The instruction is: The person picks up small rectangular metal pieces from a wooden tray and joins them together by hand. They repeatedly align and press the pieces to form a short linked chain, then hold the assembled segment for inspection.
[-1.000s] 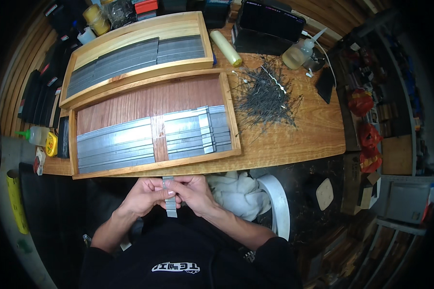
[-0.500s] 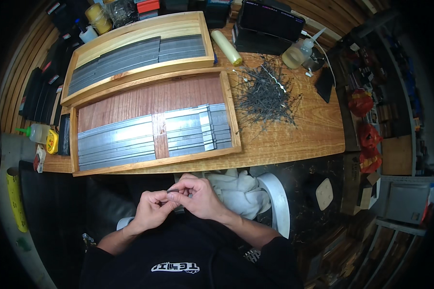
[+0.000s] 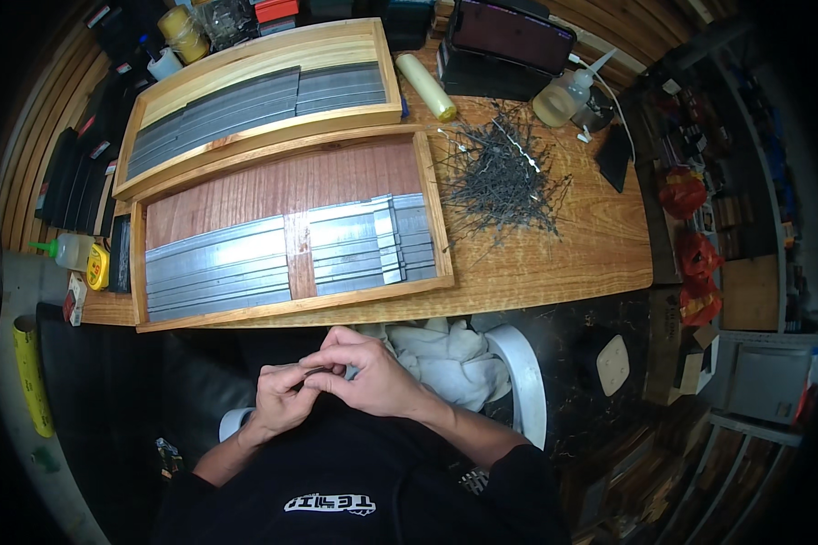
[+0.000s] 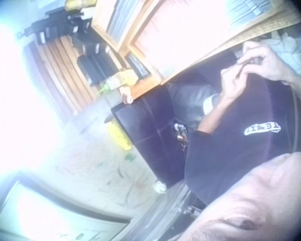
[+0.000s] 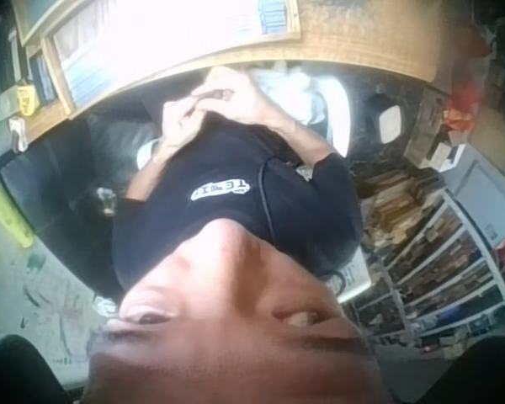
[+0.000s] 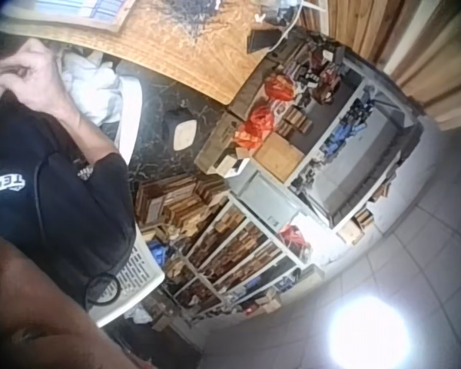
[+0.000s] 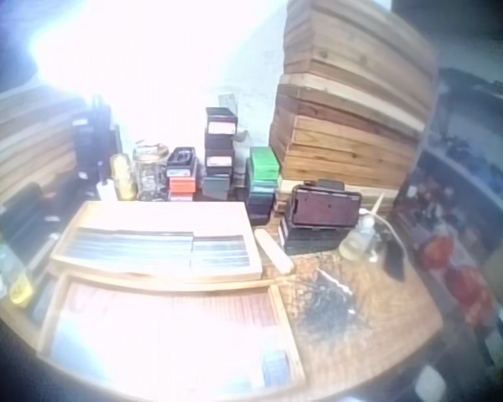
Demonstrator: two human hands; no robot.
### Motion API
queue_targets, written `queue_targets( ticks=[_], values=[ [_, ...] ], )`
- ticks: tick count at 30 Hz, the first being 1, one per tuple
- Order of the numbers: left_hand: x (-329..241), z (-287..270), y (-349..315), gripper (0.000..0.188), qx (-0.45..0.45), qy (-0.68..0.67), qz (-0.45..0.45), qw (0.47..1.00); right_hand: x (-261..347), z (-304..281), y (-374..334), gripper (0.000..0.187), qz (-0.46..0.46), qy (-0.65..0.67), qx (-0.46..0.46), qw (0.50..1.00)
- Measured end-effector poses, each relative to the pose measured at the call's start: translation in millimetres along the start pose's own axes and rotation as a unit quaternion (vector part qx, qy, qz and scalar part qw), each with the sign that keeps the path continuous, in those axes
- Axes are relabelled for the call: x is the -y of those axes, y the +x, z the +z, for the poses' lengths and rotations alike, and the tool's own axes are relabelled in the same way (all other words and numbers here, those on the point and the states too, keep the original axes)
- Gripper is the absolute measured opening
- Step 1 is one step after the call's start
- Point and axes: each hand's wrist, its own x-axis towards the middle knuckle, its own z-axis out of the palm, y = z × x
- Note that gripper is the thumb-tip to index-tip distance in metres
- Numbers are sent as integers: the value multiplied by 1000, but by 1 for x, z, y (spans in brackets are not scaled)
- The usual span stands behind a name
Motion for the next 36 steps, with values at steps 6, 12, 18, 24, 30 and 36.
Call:
queue_targets(
  ticks=[6,12,18,24,30,36],
  values=[
    [7,-3,0,19,18,15,39,999,-8,-2,-2,21,-46,-28,9,999],
    [9,-2,3,19,8,14,92,996,-12,0,-4,19,-61,-30,1,998],
    [2,-4,5,20,8,21,76,997,-10,1,-1,13,-81,-26,-19,996],
    [6,-6,0,20,20,24,57,998,-8,-2,-2,21,-63,-38,-1,997],
    [4,1,3,21,0,9,61,998,-13,-2,-4,17,-51,-27,-1,998],
    [7,0,3,24,-4,8,63,998,-12,0,-2,16,-65,-25,-14,997]
  ],
)
